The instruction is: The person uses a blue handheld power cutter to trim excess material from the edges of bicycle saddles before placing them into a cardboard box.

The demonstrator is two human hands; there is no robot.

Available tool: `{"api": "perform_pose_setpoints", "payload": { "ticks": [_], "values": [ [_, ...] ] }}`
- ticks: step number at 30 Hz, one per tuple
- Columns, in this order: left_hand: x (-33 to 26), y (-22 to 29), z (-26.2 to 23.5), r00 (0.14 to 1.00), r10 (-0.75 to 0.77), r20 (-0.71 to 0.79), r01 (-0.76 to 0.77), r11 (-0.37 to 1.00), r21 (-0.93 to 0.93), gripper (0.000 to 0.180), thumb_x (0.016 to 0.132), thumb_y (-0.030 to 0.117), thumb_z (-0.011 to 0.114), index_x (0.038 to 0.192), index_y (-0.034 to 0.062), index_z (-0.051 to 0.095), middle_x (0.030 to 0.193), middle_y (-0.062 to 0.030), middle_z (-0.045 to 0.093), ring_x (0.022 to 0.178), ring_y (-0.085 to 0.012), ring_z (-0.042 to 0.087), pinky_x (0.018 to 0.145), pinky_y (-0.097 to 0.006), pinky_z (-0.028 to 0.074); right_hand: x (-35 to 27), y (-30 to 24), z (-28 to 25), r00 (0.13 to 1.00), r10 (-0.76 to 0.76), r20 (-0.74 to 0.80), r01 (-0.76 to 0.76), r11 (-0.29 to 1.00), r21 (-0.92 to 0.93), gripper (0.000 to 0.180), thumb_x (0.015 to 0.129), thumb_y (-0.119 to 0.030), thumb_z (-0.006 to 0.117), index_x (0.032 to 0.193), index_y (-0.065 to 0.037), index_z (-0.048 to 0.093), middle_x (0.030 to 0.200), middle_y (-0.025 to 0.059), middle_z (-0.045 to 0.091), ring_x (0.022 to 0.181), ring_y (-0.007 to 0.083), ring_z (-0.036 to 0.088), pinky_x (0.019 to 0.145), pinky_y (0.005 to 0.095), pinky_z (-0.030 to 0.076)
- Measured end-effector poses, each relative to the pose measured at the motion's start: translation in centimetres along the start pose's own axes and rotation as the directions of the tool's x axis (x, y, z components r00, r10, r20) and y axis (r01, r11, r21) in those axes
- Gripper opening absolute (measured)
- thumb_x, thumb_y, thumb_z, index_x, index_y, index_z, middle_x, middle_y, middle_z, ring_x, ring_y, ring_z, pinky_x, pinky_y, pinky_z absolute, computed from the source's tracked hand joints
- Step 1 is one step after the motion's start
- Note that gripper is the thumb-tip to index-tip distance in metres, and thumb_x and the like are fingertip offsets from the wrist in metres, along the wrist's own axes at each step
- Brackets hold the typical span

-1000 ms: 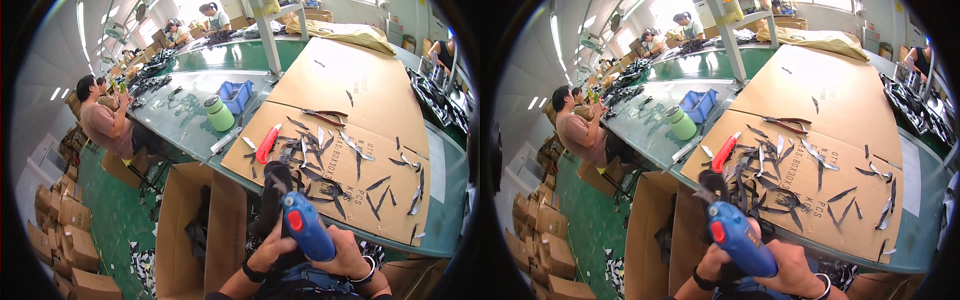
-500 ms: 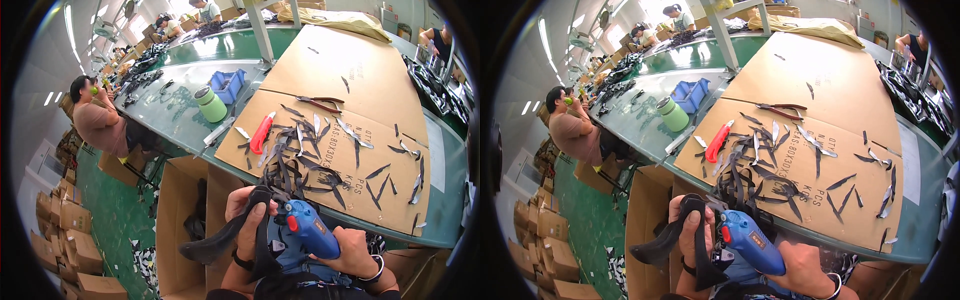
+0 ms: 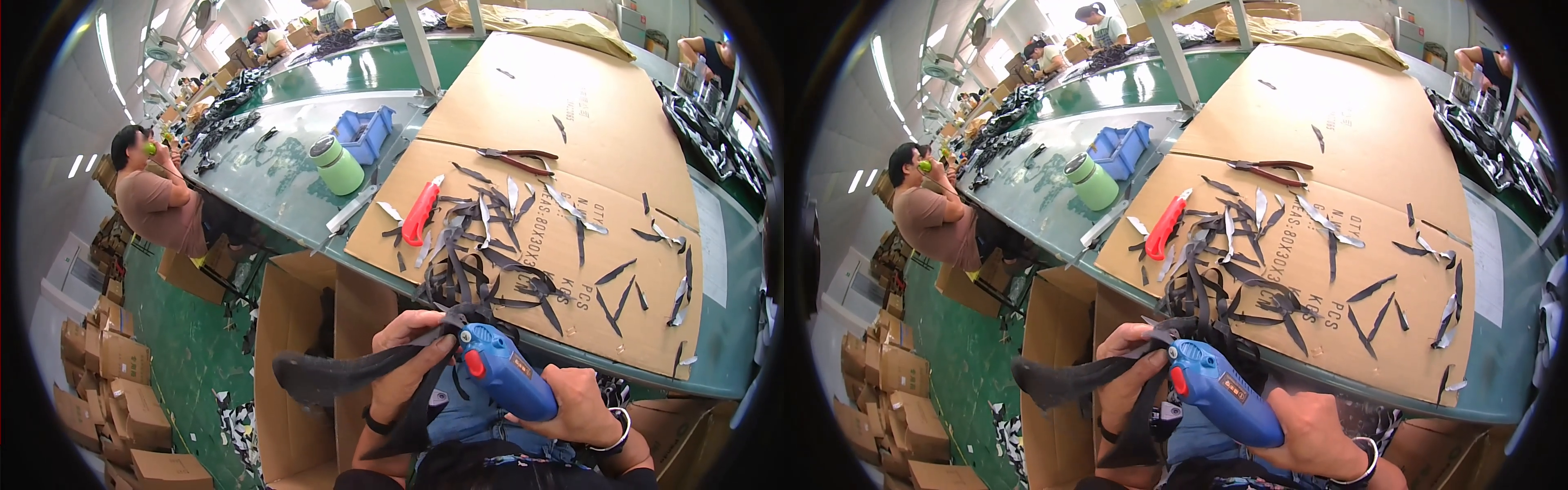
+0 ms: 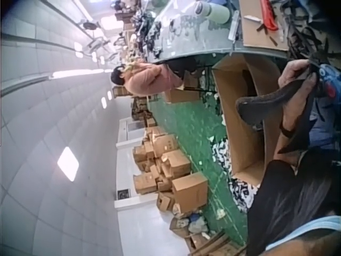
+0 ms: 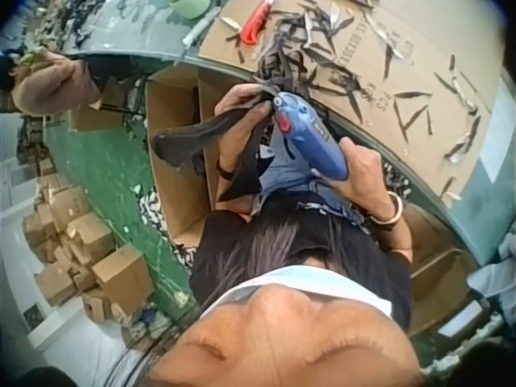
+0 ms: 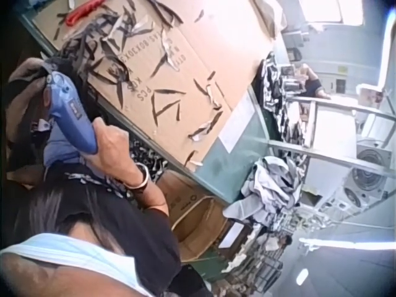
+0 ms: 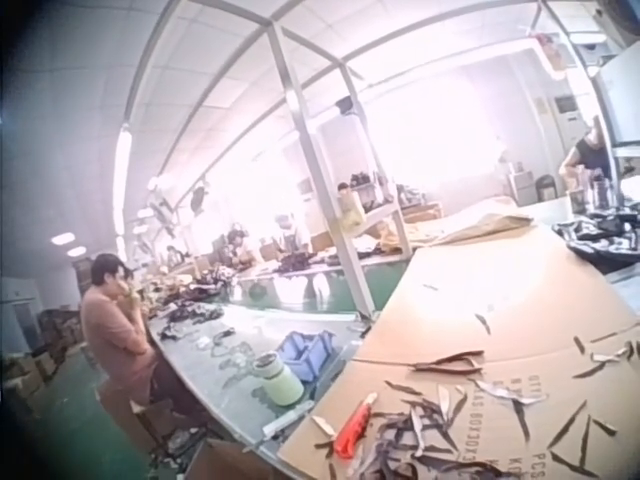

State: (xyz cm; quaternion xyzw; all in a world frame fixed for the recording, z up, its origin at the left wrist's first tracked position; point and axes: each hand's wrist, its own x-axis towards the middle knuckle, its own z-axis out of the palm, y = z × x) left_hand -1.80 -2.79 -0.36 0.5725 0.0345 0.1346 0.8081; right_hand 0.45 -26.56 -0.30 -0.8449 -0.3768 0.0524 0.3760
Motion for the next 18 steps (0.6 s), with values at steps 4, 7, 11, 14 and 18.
{"api": "perform_pose_setpoints", "payload": {
  "ticks": [4, 7, 11, 14, 18],
  "values": [
    [1.0, 2.2, -0.8, 0.894, -0.427, 0.138, 0.409, 0.901, 0.144, 0.026, 0.081, 0.004, 0.065, 0.105, -0.0024, 0.06, 0.088, -0.007, 0.064, 0.077, -0.0108, 0.063, 0.063, -0.021, 0.049, -0.6, 1.2, -0.2, 0.998, 0.053, 0.03, -0.054, 0.998, 0.013, 0.047, 0.061, -0.035, 0.082, 0.068, -0.004, 0.048, 0.054, 0.0116, 0.051, 0.047, 0.0282, 0.054, 0.047, 0.0348, 0.042],
    [1.4, 3.3, -1.6, 0.853, -0.507, 0.125, 0.48, 0.856, 0.193, 0.032, 0.082, 0.01, 0.064, 0.111, -0.0027, 0.059, 0.086, -0.0066, 0.065, 0.074, -0.0096, 0.062, 0.061, -0.02, 0.048, -1.4, 2.2, 0.0, 0.997, 0.073, 0.023, -0.071, 0.994, -0.082, 0.045, 0.06, -0.032, 0.082, 0.07, -0.004, 0.048, 0.056, 0.0127, 0.052, 0.049, 0.0307, 0.054, 0.048, 0.0367, 0.043],
    [1.7, 4.3, -1.6, 0.815, -0.567, 0.123, 0.509, 0.8, 0.318, 0.034, 0.083, 0.012, 0.064, 0.113, -0.003, 0.059, 0.084, -0.0062, 0.064, 0.073, -0.0082, 0.06, 0.061, -0.019, 0.047, -1.4, 2.2, -0.4, 0.997, 0.041, 0.071, -0.032, 0.992, -0.122, 0.043, 0.055, -0.027, 0.081, 0.071, -0.005, 0.049, 0.056, 0.0118, 0.051, 0.051, 0.0311, 0.054, 0.051, 0.0376, 0.042],
    [2.2, 4.4, -1.3, 0.786, -0.606, 0.12, 0.513, 0.748, 0.422, 0.032, 0.083, 0.011, 0.064, 0.111, -0.0027, 0.06, 0.084, -0.0063, 0.065, 0.074, -0.008, 0.06, 0.063, -0.02, 0.047, -1.2, 2.1, -0.5, 0.996, 0.019, 0.089, -0.005, 0.988, -0.154, 0.041, 0.051, -0.023, 0.08, 0.072, -0.007, 0.048, 0.056, 0.0102, 0.05, 0.052, 0.031, 0.053, 0.052, 0.0374, 0.041],
    [2.8, 4.3, -1.1, 0.768, -0.61, 0.194, 0.438, 0.722, 0.536, 0.029, 0.082, 0.009, 0.064, 0.108, -0.0025, 0.061, 0.086, -0.0062, 0.066, 0.078, -0.0099, 0.061, 0.07, -0.023, 0.048, -1.3, 1.9, -0.6, 0.989, 0.006, 0.15, 0.019, 0.986, -0.165, 0.04, 0.055, -0.022, 0.077, 0.073, -0.007, 0.045, 0.06, 0.009, 0.053, 0.055, 0.0284, 0.055, 0.053, 0.0357, 0.041]
  ]
}}
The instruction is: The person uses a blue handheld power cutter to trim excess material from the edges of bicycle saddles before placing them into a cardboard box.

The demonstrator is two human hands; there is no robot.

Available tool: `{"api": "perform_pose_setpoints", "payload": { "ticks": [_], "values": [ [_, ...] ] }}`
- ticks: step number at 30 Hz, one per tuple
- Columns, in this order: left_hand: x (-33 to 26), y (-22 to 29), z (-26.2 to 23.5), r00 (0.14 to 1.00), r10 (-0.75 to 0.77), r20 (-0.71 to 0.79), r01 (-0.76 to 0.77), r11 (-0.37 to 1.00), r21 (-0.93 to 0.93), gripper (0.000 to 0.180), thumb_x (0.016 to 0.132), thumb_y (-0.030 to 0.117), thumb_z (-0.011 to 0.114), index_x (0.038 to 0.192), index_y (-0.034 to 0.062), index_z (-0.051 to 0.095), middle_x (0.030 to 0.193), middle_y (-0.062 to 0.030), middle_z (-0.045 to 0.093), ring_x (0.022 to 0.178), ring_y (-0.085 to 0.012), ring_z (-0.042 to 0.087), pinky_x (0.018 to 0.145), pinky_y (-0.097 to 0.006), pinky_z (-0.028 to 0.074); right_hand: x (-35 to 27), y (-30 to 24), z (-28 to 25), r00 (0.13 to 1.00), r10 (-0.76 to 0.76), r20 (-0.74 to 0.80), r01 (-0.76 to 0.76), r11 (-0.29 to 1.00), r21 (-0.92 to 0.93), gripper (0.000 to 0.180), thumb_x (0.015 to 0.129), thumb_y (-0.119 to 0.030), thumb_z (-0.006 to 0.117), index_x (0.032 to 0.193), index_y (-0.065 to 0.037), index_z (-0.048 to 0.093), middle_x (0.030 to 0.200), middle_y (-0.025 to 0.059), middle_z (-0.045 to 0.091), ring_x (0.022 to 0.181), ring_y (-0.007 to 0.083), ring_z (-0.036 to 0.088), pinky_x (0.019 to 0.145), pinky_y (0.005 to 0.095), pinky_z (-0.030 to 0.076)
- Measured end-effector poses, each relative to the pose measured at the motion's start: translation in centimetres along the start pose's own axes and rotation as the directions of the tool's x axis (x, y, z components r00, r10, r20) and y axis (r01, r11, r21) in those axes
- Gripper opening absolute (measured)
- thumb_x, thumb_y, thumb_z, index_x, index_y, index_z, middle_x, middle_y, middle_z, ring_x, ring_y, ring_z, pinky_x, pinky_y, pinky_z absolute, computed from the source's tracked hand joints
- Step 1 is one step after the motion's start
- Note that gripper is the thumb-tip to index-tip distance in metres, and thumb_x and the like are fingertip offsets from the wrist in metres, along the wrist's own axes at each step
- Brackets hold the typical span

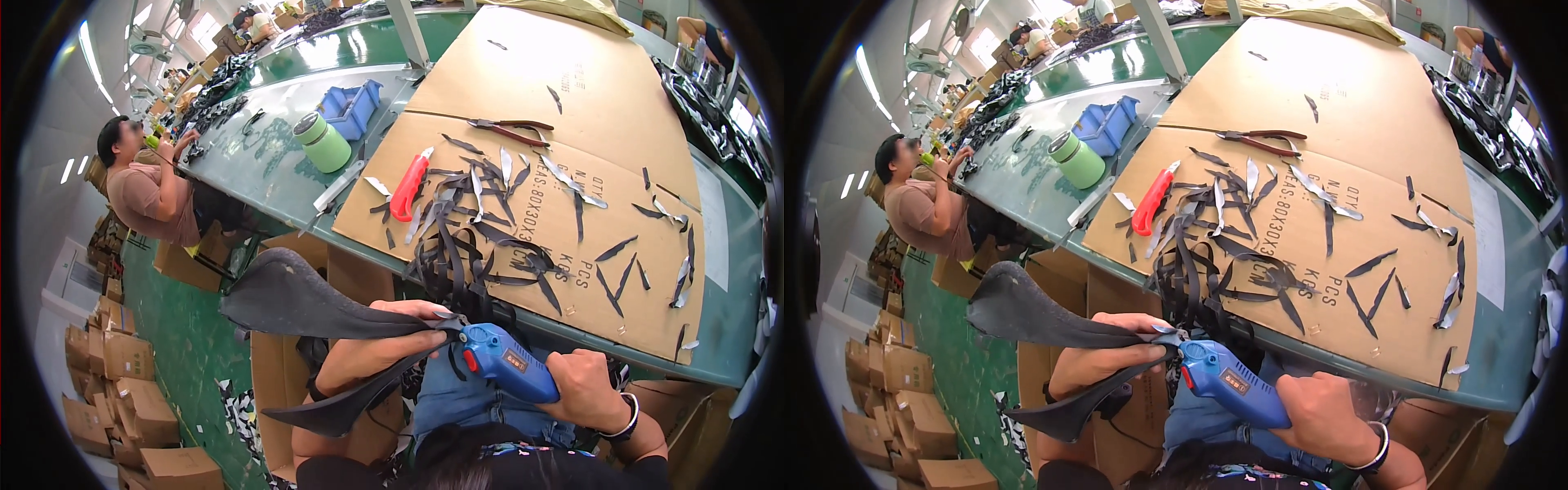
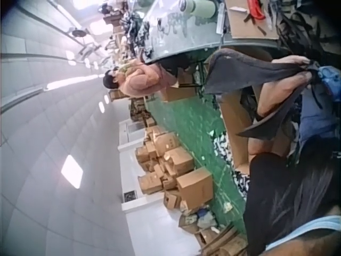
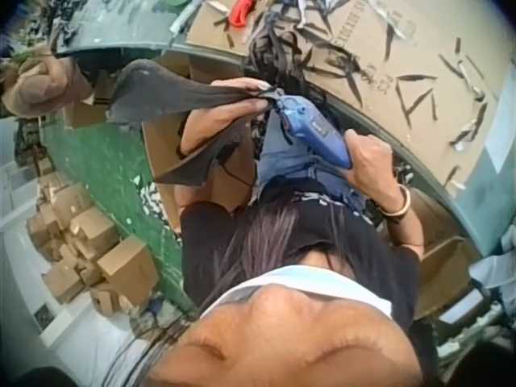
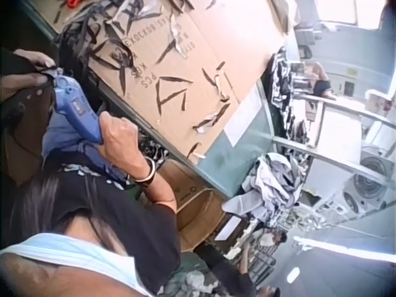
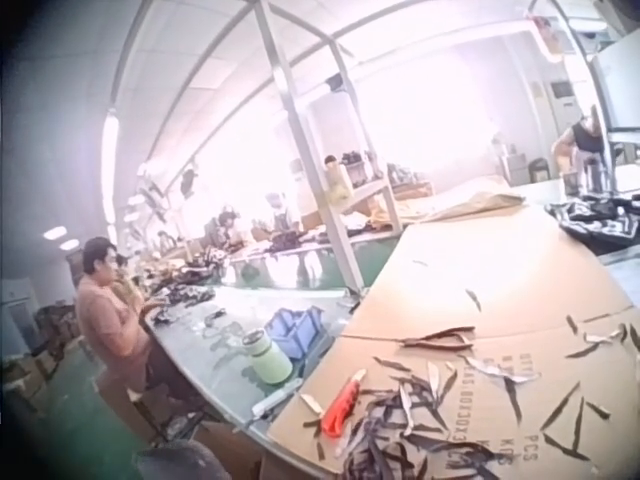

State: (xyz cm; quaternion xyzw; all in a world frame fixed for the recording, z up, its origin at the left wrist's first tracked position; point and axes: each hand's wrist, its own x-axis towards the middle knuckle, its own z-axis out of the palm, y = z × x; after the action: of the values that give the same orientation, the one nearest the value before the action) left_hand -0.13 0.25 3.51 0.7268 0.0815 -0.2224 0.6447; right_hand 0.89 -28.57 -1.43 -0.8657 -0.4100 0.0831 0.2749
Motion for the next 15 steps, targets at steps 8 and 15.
{"api": "perform_pose_setpoints", "payload": {
  "ticks": [8, 15],
  "values": [
    [1.7, -2.6, 0.0, 0.954, 0.289, 0.077, -0.298, 0.942, 0.155, 0.028, 0.08, 0.003, 0.064, 0.107, -0.0018, 0.061, 0.099, -0.0095, 0.066, 0.091, -0.0144, 0.061, 0.08, -0.026, 0.047, -0.1, -0.3, 1.0, 0.999, -0.028, -0.036, 0.028, 1.0, 0.003, 0.043, 0.048, -0.02, 0.08, 0.071, -0.006, 0.046, 0.056, 0.01, 0.05, 0.051, 0.0306, 0.052, 0.052, 0.0364, 0.04],
    [3.0, -3.0, 1.4, 0.973, 0.197, 0.119, -0.208, 0.974, 0.087, 0.027, 0.081, 0.003, 0.064, 0.107, -0.0011, 0.061, 0.102, -0.0098, 0.066, 0.093, -0.0147, 0.061, 0.082, -0.026, 0.047, 0.3, -0.4, 1.0, 0.997, -0.055, -0.055, 0.059, 0.996, 0.065, 0.043, 0.051, -0.024, 0.08, 0.07, -0.006, 0.047, 0.055, 0.0103, 0.048, 0.05, 0.0294, 0.052, 0.049, 0.0365, 0.04]
  ]
}}
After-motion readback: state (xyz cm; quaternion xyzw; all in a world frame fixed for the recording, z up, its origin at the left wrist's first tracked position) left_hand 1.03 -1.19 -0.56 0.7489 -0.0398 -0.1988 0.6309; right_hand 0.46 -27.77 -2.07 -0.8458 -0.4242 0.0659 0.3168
